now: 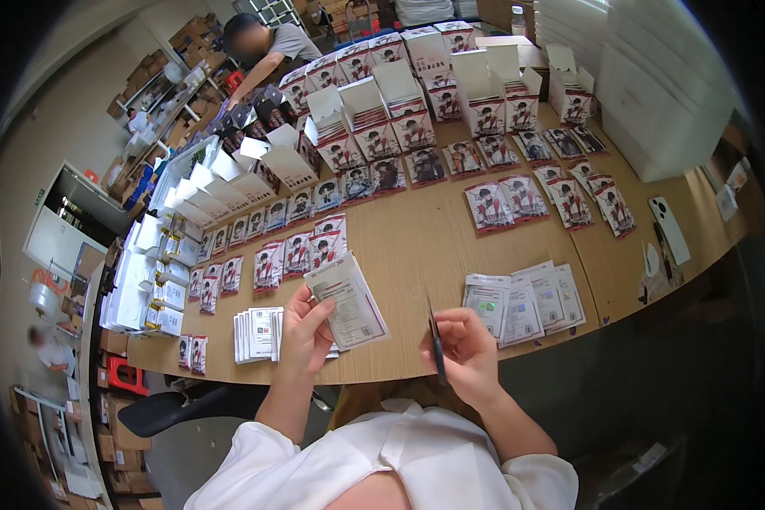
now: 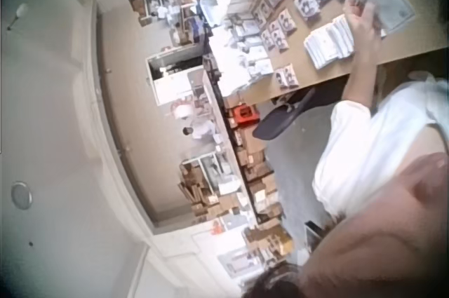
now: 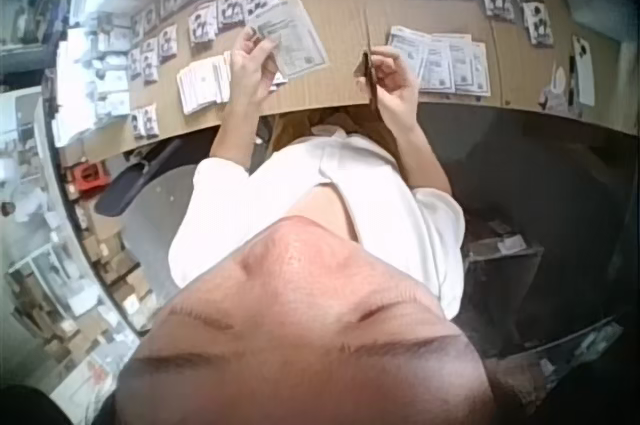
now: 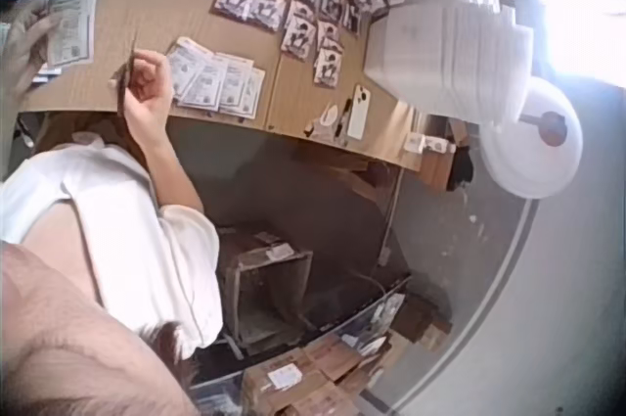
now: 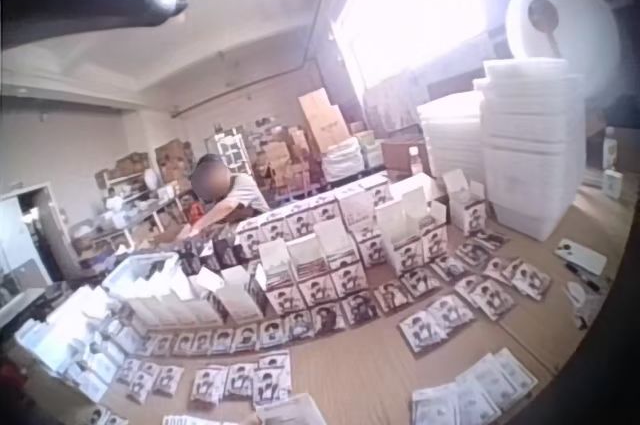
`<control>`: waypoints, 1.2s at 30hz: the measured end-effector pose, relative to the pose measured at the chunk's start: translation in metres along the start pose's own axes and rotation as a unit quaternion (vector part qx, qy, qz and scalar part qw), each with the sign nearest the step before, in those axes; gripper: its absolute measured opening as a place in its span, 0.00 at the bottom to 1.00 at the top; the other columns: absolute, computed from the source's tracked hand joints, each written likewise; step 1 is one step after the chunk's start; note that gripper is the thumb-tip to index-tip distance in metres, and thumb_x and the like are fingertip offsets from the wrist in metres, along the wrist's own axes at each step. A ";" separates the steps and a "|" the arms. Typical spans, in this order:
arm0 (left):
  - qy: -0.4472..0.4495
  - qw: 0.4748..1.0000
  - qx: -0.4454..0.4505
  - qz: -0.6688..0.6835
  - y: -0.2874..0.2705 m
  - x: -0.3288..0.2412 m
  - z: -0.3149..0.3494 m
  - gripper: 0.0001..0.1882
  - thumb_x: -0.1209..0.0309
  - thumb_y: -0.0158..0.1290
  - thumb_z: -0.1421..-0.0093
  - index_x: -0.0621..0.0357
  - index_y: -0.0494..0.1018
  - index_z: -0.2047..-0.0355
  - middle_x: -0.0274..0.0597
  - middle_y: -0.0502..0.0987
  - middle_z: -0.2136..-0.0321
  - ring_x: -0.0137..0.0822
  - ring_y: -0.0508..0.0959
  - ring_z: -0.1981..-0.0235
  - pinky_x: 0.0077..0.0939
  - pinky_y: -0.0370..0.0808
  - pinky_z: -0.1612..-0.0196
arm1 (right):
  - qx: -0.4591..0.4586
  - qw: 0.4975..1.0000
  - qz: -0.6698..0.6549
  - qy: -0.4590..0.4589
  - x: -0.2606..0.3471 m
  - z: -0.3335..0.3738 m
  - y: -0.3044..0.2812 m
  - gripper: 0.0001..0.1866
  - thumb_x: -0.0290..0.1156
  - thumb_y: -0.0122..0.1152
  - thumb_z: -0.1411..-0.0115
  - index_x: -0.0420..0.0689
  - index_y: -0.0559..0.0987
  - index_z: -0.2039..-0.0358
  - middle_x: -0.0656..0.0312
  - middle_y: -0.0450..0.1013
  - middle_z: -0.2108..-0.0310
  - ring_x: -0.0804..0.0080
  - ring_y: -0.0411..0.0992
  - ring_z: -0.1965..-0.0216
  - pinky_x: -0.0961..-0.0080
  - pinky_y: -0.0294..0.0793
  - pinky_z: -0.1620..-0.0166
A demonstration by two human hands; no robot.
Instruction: The person uses scissors to trim the edges of small printed paper sheets one by one. After cutting, the trimmed sheets are placed in a neat pile on the table. The person then picks up a small sealed packet and opens it.
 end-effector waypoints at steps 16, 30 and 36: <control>-0.089 0.980 0.054 -0.172 -0.007 -0.009 0.001 0.17 0.74 0.54 0.47 0.68 0.68 0.57 0.44 0.76 0.64 0.30 0.77 0.65 0.24 0.73 0.58 | -0.082 0.987 0.110 -0.081 -0.001 -0.036 0.009 0.21 0.17 0.62 0.53 0.42 0.66 0.61 0.62 0.72 0.74 0.81 0.70 0.73 0.86 0.69 0.71; 0.032 0.996 -0.051 0.060 -0.013 -0.016 -0.013 0.18 0.78 0.47 0.43 0.68 0.62 0.52 0.48 0.73 0.60 0.33 0.77 0.62 0.23 0.78 0.61 | 0.169 0.957 0.008 0.235 -0.020 -0.005 0.039 0.14 0.21 0.63 0.51 0.38 0.71 0.64 0.66 0.69 0.84 0.85 0.66 0.83 0.87 0.65 0.78; 0.035 0.997 -0.052 0.055 -0.012 -0.019 -0.012 0.18 0.78 0.48 0.44 0.68 0.63 0.52 0.48 0.73 0.60 0.32 0.77 0.63 0.22 0.78 0.61 | 0.169 0.958 0.012 0.232 -0.019 -0.006 0.036 0.14 0.22 0.64 0.52 0.38 0.71 0.65 0.67 0.69 0.84 0.85 0.66 0.83 0.87 0.65 0.79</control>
Point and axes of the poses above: each hand's wrist, its own z-axis away from the middle knuckle, its own y-axis out of the palm, x = y × z, the point moved 1 cm from there along -z, towards the middle knuckle
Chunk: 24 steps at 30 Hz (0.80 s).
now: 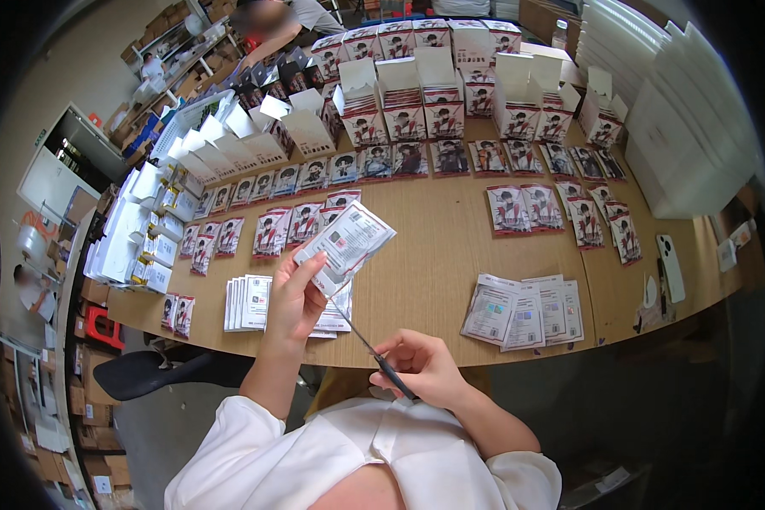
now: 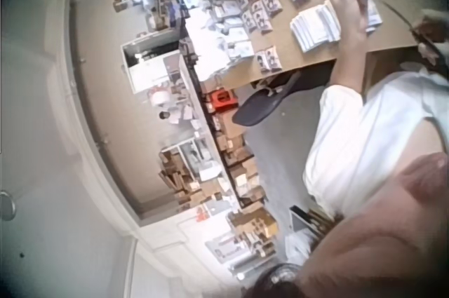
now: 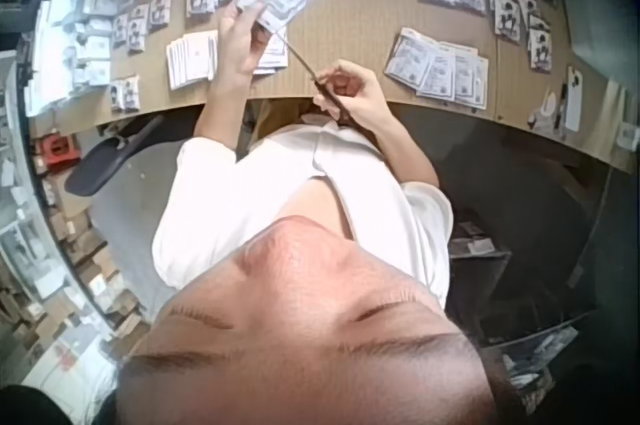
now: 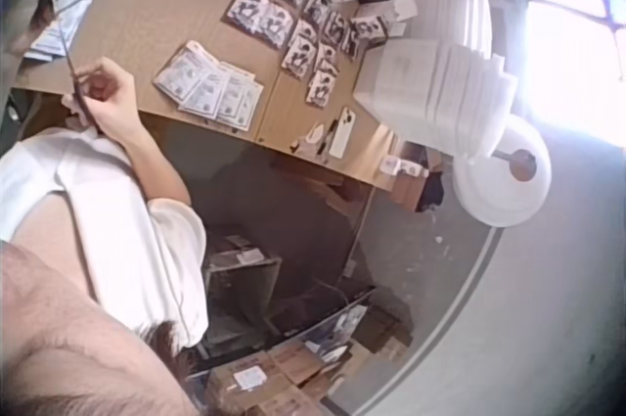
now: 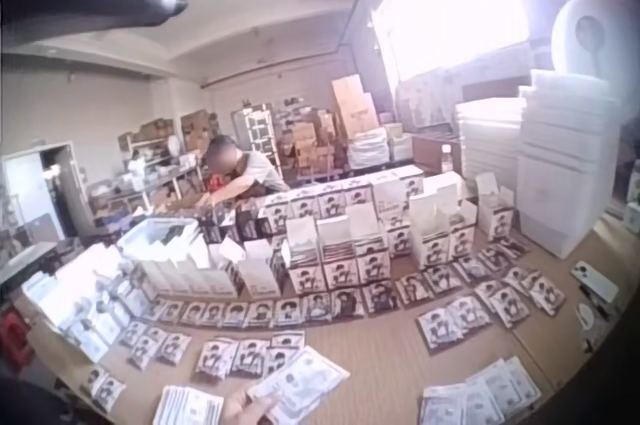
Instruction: The person uses scissors to trim the edges of small printed paper sheets one by one. After cutting, the trimmed sheets are placed in a neat pile on the table. The person then picks up a small sealed packet and opens it.
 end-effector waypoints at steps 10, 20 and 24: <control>0.009 0.998 0.009 -0.058 0.000 -0.004 -0.001 0.19 0.79 0.49 0.45 0.69 0.63 0.52 0.48 0.74 0.62 0.32 0.78 0.64 0.22 0.79 0.63 | -0.046 0.984 0.169 -0.041 0.008 0.001 -0.005 0.13 0.22 0.65 0.53 0.36 0.74 0.66 0.66 0.71 0.82 0.86 0.68 0.80 0.89 0.67 0.76; 0.006 0.997 0.008 -0.071 0.002 -0.002 0.002 0.21 0.80 0.50 0.45 0.70 0.62 0.51 0.48 0.74 0.61 0.32 0.77 0.63 0.23 0.78 0.61 | -0.070 0.905 0.400 -0.125 0.028 0.007 -0.001 0.13 0.19 0.62 0.56 0.35 0.75 0.66 0.61 0.72 0.81 0.83 0.69 0.80 0.87 0.67 0.77; 0.033 0.995 0.006 -0.094 0.005 0.003 0.005 0.22 0.80 0.50 0.46 0.70 0.62 0.50 0.48 0.73 0.60 0.31 0.76 0.62 0.23 0.76 0.60 | -0.056 0.944 0.318 -0.066 0.025 0.007 -0.012 0.13 0.20 0.63 0.57 0.35 0.75 0.67 0.60 0.72 0.80 0.80 0.69 0.81 0.85 0.68 0.77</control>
Point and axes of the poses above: each hand's wrist, its own z-axis away from the middle knuckle, its own y-axis out of the palm, x = y × z, the point moved 1 cm from there along -z, towards the middle knuckle
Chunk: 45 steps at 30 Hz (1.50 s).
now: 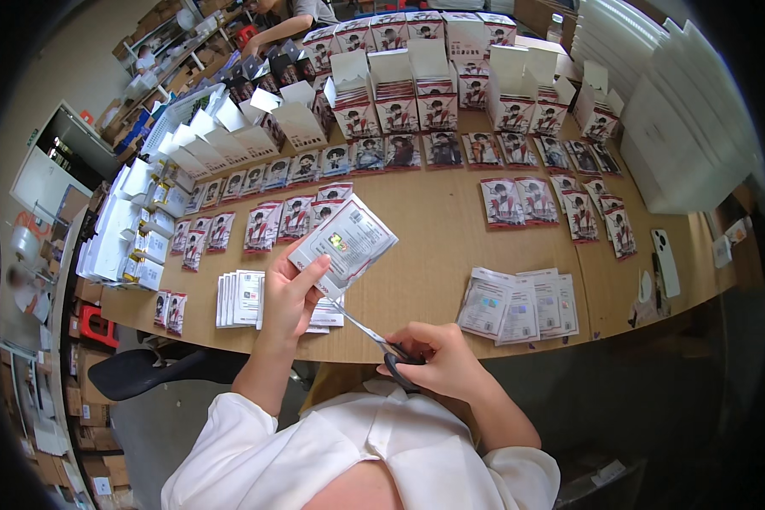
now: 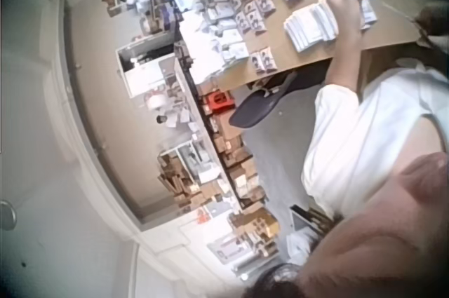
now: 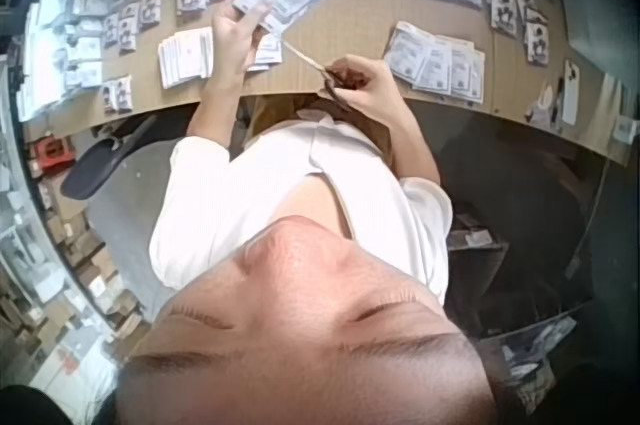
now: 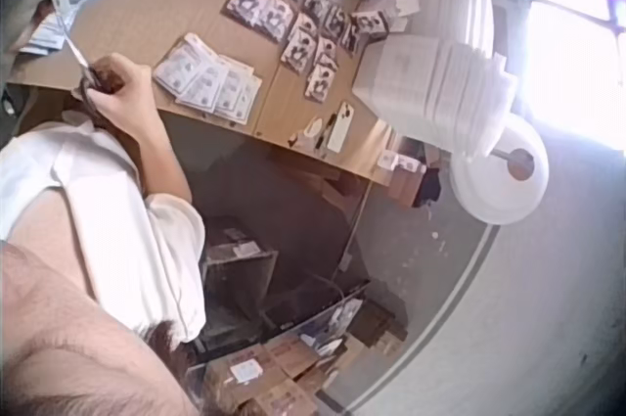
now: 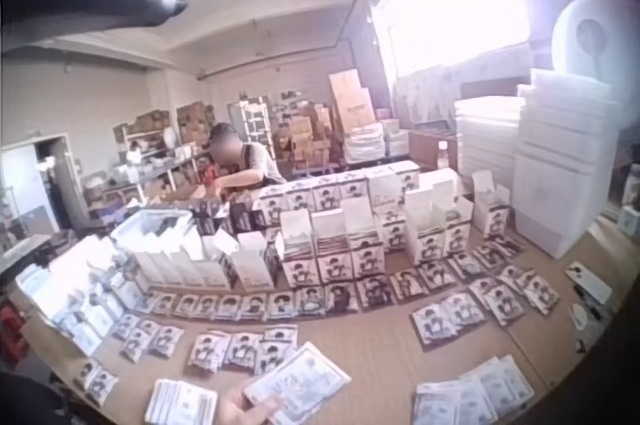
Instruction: The person uses scissors to trim the edges of small printed paper sheets one by one. After cutting, the trimmed sheets are placed in a neat pile on the table. The person then picks up a small sealed packet and opens it.
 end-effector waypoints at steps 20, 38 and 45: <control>-0.051 0.993 -0.023 0.105 -0.011 0.028 -0.008 0.18 0.80 0.48 0.45 0.67 0.65 0.52 0.45 0.74 0.60 0.32 0.76 0.62 0.25 0.74 0.57 | -0.078 0.991 0.099 -0.052 -0.001 0.012 0.000 0.14 0.20 0.61 0.56 0.39 0.75 0.65 0.56 0.72 0.79 0.73 0.71 0.79 0.80 0.70 0.74; -0.041 0.910 0.263 -0.318 0.068 0.115 -0.037 0.16 0.72 0.54 0.47 0.59 0.72 0.57 0.42 0.74 0.67 0.33 0.74 0.66 0.22 0.71 0.64 | -0.570 0.811 -0.027 -0.128 -0.057 0.088 -0.091 0.21 0.16 0.60 0.51 0.39 0.68 0.56 0.67 0.69 0.72 0.86 0.66 0.71 0.91 0.66 0.68; 0.207 0.729 0.189 -0.624 0.083 0.125 -0.031 0.18 0.66 0.56 0.50 0.53 0.74 0.57 0.45 0.67 0.60 0.42 0.66 0.56 0.33 0.65 0.55 | -0.585 0.806 0.014 -0.094 -0.073 0.099 -0.093 0.20 0.17 0.61 0.51 0.41 0.69 0.57 0.70 0.68 0.73 0.86 0.66 0.71 0.90 0.67 0.67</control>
Point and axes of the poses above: each hand's wrist, its own z-axis away from the middle knuckle, its own y-axis out of the palm, x = y × z, the point moved 1 cm from there along -z, towards the middle knuckle
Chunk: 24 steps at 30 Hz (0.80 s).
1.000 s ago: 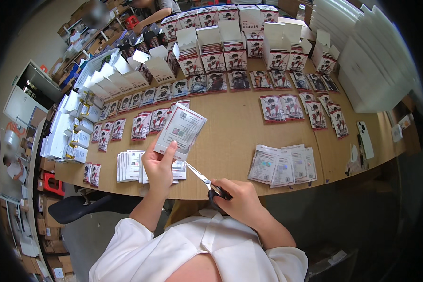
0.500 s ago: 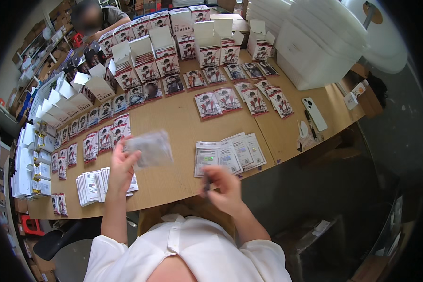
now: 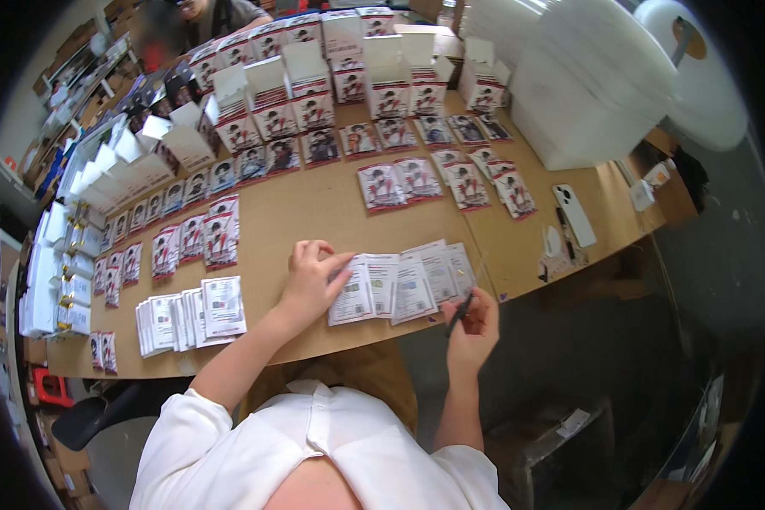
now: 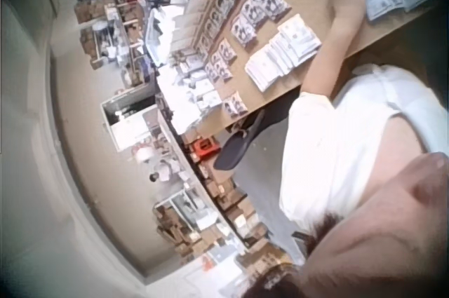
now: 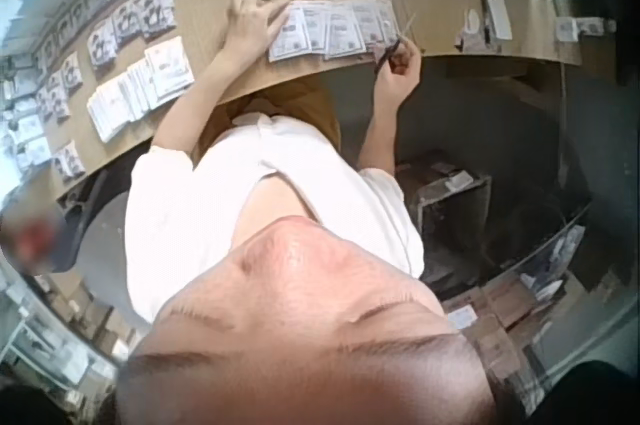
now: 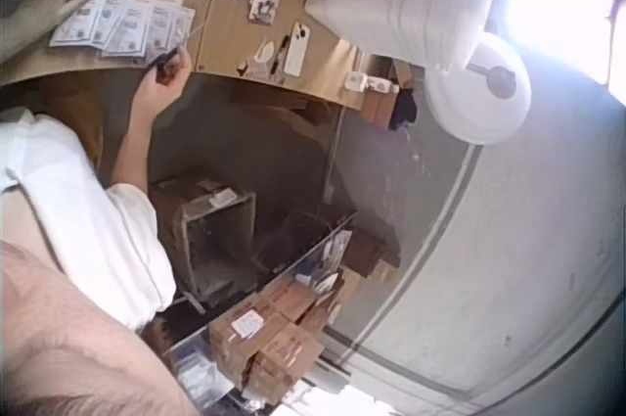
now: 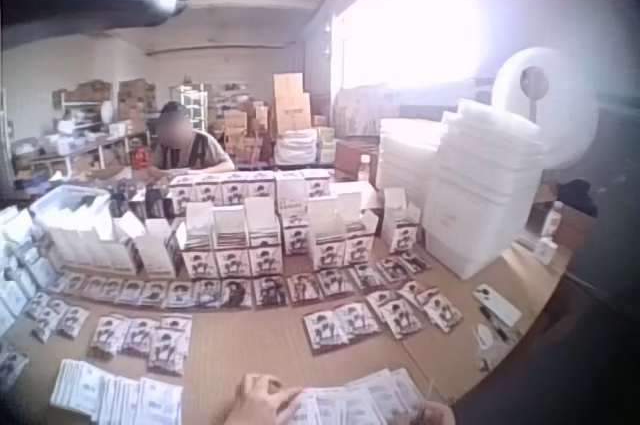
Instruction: The person uses scissors to trim the edges of small printed paper sheets one by one. After cutting, the trimmed sheets are placed in a neat pile on the table. The person then picks up a small sealed packet and opens it.
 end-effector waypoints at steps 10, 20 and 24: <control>-0.125 0.946 0.099 -0.284 -0.108 0.048 0.059 0.37 0.60 0.64 0.61 0.63 0.65 0.52 0.50 0.60 0.51 0.47 0.59 0.48 0.41 0.57 0.45 | 0.021 1.000 -0.021 0.011 -0.002 0.006 0.008 0.22 0.14 0.59 0.51 0.40 0.67 0.54 0.68 0.67 0.71 0.85 0.66 0.68 0.90 0.67 0.63; -0.100 0.986 0.004 -0.133 -0.145 0.079 0.078 0.27 0.66 0.65 0.66 0.61 0.71 0.64 0.41 0.71 0.65 0.42 0.66 0.58 0.33 0.64 0.53 | 0.083 0.993 -0.060 -0.053 0.020 0.018 0.069 0.20 0.14 0.56 0.49 0.41 0.68 0.54 0.67 0.68 0.69 0.84 0.66 0.68 0.89 0.67 0.65; -0.172 0.977 -0.128 -0.013 -0.162 0.058 0.088 0.14 0.72 0.60 0.57 0.62 0.71 0.70 0.41 0.73 0.73 0.37 0.74 0.73 0.30 0.71 0.68 | 0.196 0.976 -0.092 0.032 0.032 0.038 0.088 0.21 0.11 0.54 0.52 0.38 0.68 0.56 0.63 0.70 0.72 0.81 0.70 0.71 0.86 0.71 0.69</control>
Point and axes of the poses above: each hand's wrist, its own z-axis away from the middle knuckle, its own y-axis out of the palm, x = y × z, the point moved 1 cm from there along -z, towards the middle knuckle
